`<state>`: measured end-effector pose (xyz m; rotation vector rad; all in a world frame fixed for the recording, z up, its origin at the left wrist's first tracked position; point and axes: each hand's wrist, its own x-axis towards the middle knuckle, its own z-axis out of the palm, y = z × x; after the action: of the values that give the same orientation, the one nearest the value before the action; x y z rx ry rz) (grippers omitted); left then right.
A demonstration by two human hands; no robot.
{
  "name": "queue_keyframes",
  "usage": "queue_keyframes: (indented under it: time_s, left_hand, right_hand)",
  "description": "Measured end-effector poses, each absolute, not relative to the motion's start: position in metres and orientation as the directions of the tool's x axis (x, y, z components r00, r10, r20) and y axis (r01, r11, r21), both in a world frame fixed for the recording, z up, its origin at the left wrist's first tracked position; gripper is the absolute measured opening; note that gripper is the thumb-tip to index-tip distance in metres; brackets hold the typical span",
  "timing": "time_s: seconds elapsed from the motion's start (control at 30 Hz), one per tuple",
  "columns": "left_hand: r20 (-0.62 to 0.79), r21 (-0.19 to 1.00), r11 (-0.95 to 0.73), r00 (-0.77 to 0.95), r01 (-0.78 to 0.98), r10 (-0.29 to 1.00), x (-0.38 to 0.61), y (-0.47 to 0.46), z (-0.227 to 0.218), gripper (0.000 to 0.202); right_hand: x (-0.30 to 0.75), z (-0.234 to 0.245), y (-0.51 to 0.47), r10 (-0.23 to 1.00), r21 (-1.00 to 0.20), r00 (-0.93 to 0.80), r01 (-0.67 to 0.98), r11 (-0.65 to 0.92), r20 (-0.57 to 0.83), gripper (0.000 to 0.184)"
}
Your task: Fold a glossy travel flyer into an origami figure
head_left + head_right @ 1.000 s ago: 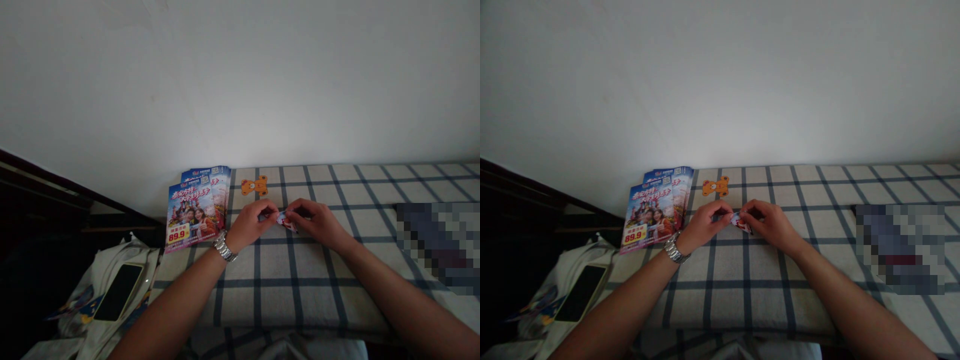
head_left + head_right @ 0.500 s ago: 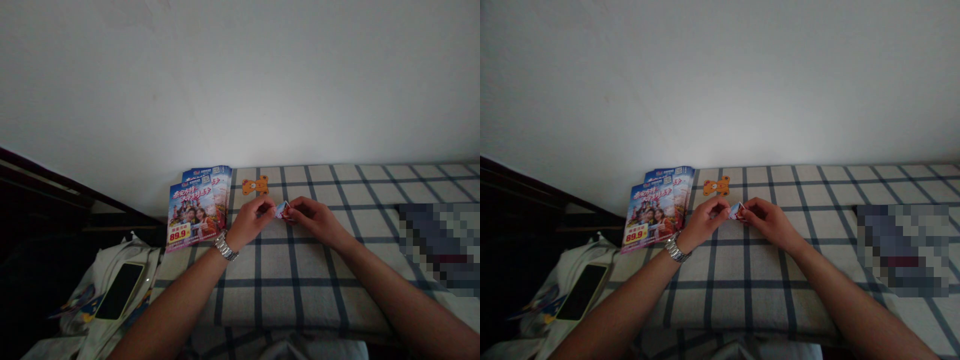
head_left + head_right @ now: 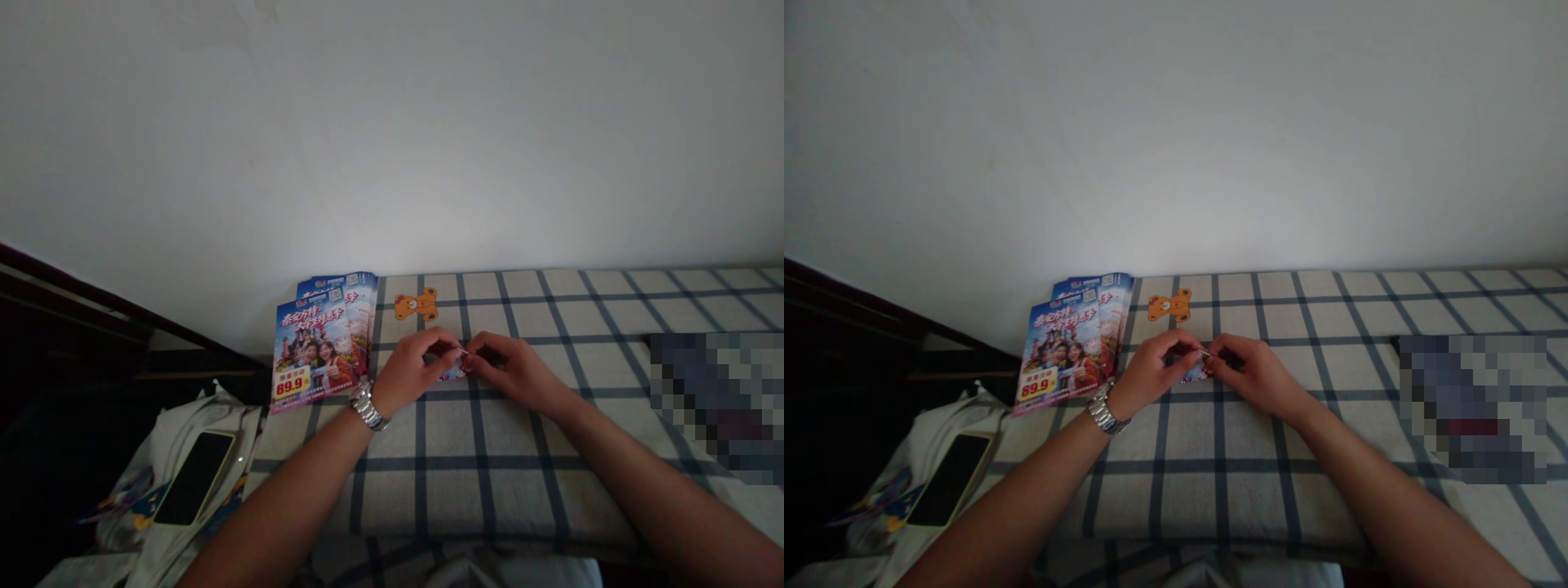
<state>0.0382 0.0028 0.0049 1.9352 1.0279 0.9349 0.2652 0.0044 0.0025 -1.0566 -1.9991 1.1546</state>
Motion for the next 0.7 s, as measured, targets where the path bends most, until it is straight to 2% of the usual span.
queue_keyframes:
  time_s: [0.3,0.57,0.7]
  left_hand:
    - [0.238,0.875,-0.372,0.394,0.309,0.888,0.0384,0.0039,0.0038,0.021]
    - [0.291,0.891,-0.356,0.246,0.282,0.925,0.0371,0.0062,0.0025,0.024]
    - [0.280,0.897,-0.351,0.270,0.268,0.921,0.0377,0.0054,0.0024,0.024]
  right_hand:
    - [0.2624,0.0046,0.0037,0.873,-0.919,-0.484,0.310,0.243,0.067,0.029]
    - [0.2619,0.0030,0.0058,0.914,-0.976,-0.404,0.182,0.118,0.035,0.032]
    - [0.2614,0.0017,0.0065,0.936,-0.973,-0.350,0.197,0.119,0.043,0.032]
